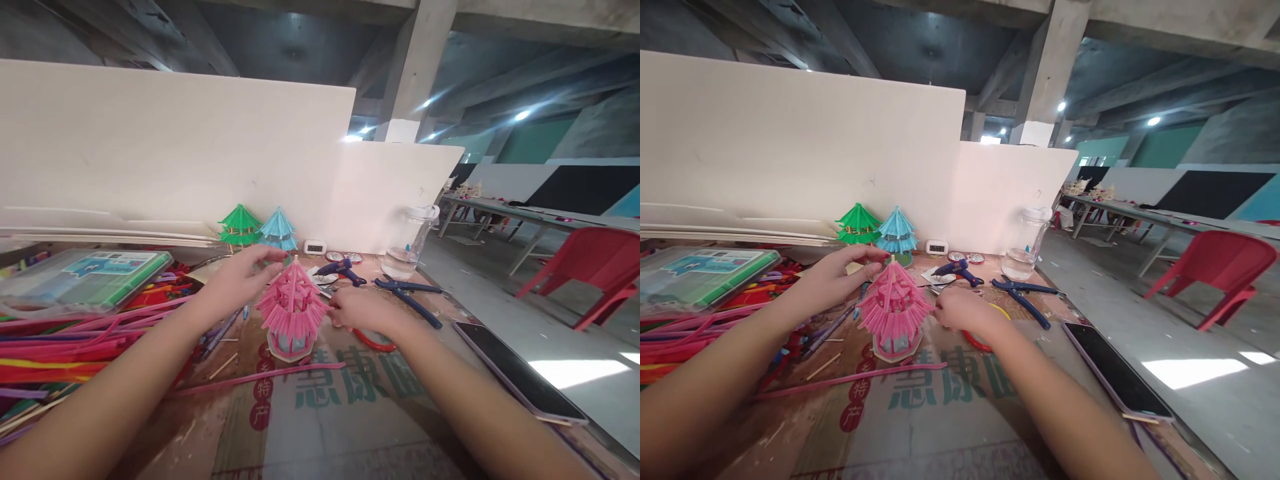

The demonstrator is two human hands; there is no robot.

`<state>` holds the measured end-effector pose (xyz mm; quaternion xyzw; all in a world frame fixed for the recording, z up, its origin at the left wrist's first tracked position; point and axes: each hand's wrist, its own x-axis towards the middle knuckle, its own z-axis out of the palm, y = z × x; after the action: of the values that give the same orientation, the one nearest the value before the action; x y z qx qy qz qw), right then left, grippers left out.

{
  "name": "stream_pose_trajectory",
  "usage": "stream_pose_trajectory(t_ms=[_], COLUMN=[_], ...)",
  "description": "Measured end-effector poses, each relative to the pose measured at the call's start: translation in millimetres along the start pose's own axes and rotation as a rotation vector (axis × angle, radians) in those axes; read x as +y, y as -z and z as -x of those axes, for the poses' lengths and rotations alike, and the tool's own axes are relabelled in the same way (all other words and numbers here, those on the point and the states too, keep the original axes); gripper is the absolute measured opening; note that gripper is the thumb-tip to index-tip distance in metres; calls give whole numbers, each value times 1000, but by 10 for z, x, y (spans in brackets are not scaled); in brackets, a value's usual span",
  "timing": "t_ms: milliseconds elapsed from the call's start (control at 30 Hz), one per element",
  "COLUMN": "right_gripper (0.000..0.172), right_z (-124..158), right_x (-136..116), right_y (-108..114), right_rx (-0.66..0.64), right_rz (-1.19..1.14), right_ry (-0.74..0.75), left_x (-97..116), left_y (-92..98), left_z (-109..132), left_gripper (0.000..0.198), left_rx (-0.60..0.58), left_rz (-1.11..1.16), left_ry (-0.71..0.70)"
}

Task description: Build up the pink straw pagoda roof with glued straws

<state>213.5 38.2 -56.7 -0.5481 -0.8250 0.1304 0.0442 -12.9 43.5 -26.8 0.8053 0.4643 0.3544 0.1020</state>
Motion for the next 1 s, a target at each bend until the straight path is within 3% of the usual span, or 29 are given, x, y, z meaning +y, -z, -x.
stream_pose_trajectory(t_ms=[133,300,500,633,833,1000], right_gripper=[33,37,33,41,40,33], right_z=[-80,-251,-386,-541,-808,-929], right_x=[132,602,1084,1116,1064,963], right_y=[70,259,40,-192,-405,-504], right_rx=[-43,45,270,337,415,455], right_rz=[-28,-13,30,-67,-230,-311], right_ry=[-10,-112,-263,-182,-217,-273], left_x=[-11,-30,-251,-435,-557,-562], left_y=[22,36,-110,-344,-649,-685], left_z=[-36,-36,248,516,704,719], left_gripper=[48,52,53,49,72,50], left_rx=[-37,-51,63,90,-87,-164], left_rz=[21,24,98,288,501,472], left_ry=[45,125,241,317,172,93])
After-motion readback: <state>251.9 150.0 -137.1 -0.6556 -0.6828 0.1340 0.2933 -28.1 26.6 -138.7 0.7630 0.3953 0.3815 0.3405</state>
